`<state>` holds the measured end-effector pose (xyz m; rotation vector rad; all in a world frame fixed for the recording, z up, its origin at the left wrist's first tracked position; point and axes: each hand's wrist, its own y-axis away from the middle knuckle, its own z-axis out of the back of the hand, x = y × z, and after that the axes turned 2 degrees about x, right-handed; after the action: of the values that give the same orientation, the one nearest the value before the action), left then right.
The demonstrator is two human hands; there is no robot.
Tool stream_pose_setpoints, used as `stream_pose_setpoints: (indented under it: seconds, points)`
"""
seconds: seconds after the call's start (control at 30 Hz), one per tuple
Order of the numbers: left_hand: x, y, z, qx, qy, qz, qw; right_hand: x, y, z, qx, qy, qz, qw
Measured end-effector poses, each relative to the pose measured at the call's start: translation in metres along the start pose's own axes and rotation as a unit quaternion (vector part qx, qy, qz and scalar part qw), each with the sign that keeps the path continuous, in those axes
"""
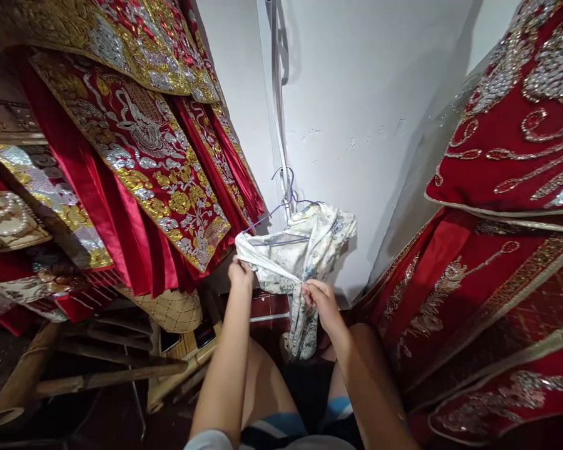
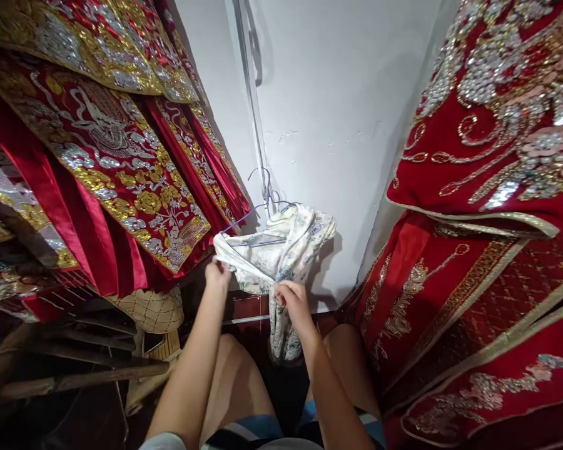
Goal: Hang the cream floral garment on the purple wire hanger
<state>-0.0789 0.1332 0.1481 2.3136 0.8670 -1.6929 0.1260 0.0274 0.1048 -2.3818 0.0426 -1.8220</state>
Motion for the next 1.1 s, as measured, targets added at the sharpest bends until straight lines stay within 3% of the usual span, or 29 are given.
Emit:
stream_pose_setpoints:
  seconds: [0.1,0.2,0.3,0.4,0.5,0.57,0.63,0.77,0.93,1.0,1.1]
  points:
    - [0.041,0.040,-0.006,-0.049,0.050,0.124,0.990,-0.009,0.008,0.014,-0.039,-0.030,-0.024,0.998]
    - [0.065,0.077,-0.013,-0.092,0.092,0.200,0.971,-0.014,0.010,0.037,-0.069,-0.034,-0.043,0.996]
    - [0.074,0.105,-0.017,-0.112,0.122,0.240,0.957,-0.014,0.011,0.054,-0.074,-0.030,-0.044,0.996]
    - [0.068,0.121,-0.021,-0.114,0.143,0.248,0.951,-0.011,0.015,0.059,-0.067,-0.025,-0.046,0.996]
    - [0.046,0.118,-0.029,-0.086,0.164,0.176,0.967,-0.007,0.019,0.057,-0.053,-0.015,-0.041,0.998]
    - [0.028,0.104,-0.036,-0.052,0.164,0.100,0.980,-0.004,0.021,0.055,-0.044,-0.001,-0.042,0.998]
    - [0.012,0.084,-0.041,-0.042,0.154,0.069,0.985,0.000,0.022,0.052,-0.035,0.019,-0.044,0.998]
    - [0.000,0.057,-0.044,-0.092,0.136,0.099,0.981,0.004,0.023,0.043,0.003,0.056,-0.045,0.997]
    - [0.007,0.062,-0.044,-0.138,0.141,0.108,0.974,-0.002,0.021,0.041,-0.001,0.040,-0.066,0.997]
    - [0.009,0.065,-0.044,-0.122,0.192,0.153,0.962,-0.004,0.020,0.044,-0.011,0.034,-0.070,0.997]
    - [0.013,0.067,-0.043,-0.035,0.279,0.276,0.919,-0.011,0.020,0.053,0.013,0.056,-0.077,0.995]
